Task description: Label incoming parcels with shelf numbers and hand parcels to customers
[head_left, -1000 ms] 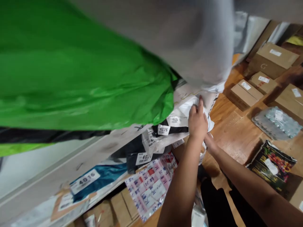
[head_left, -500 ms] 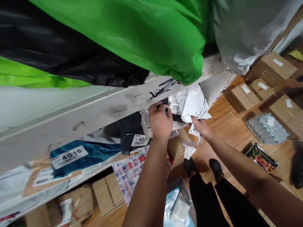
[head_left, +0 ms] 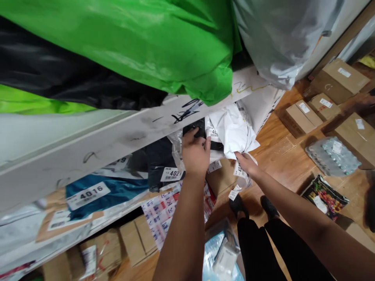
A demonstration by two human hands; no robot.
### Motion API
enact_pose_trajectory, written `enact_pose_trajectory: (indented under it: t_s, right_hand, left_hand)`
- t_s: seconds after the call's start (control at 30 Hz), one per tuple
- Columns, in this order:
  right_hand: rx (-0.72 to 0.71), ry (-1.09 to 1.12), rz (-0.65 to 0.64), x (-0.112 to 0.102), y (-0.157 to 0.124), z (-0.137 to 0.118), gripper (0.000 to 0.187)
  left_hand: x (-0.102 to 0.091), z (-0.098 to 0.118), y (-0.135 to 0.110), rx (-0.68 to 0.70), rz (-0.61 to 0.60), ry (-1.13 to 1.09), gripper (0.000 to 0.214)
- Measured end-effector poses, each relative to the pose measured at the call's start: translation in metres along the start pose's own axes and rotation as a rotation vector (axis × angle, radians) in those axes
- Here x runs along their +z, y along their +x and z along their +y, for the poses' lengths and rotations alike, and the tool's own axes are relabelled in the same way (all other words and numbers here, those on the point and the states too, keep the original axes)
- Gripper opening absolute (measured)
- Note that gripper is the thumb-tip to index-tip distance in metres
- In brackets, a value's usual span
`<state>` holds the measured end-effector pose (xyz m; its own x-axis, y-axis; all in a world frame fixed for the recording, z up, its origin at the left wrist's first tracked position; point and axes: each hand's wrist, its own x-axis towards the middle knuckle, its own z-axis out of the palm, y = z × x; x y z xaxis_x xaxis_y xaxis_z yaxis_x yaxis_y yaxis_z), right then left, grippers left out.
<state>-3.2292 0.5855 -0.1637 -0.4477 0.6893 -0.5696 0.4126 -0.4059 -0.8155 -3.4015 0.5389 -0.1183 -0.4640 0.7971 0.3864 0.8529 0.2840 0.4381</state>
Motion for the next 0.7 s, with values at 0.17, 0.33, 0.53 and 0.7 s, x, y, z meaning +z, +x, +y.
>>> enact_pose_trajectory:
  t_s: [0.17,0.33,0.53,0.7]
  right_hand:
    - [0.078,0.084,-0.071,0.008,-0.014,0.003,0.037]
    - [-0.047,0.101,-0.107,0.008,-0.026,0.008,0.027]
    - [-0.218,0.150,-0.231,0.017,-0.039,0.014,0.021]
    - [-0.199,0.075,-0.260,0.016,-0.043,0.012,0.027]
  left_hand:
    - [-0.003,0.001,-0.012,0.068,-0.044,0.015,0.024]
    - [-0.005,0.001,-0.011,0.046,-0.041,-0.012,0.020]
    - [-0.010,0.006,-0.017,0.028,0.038,-0.040,0.020]
    - [-0.015,0.015,-0.054,-0.077,0.247,-0.033,0.029]
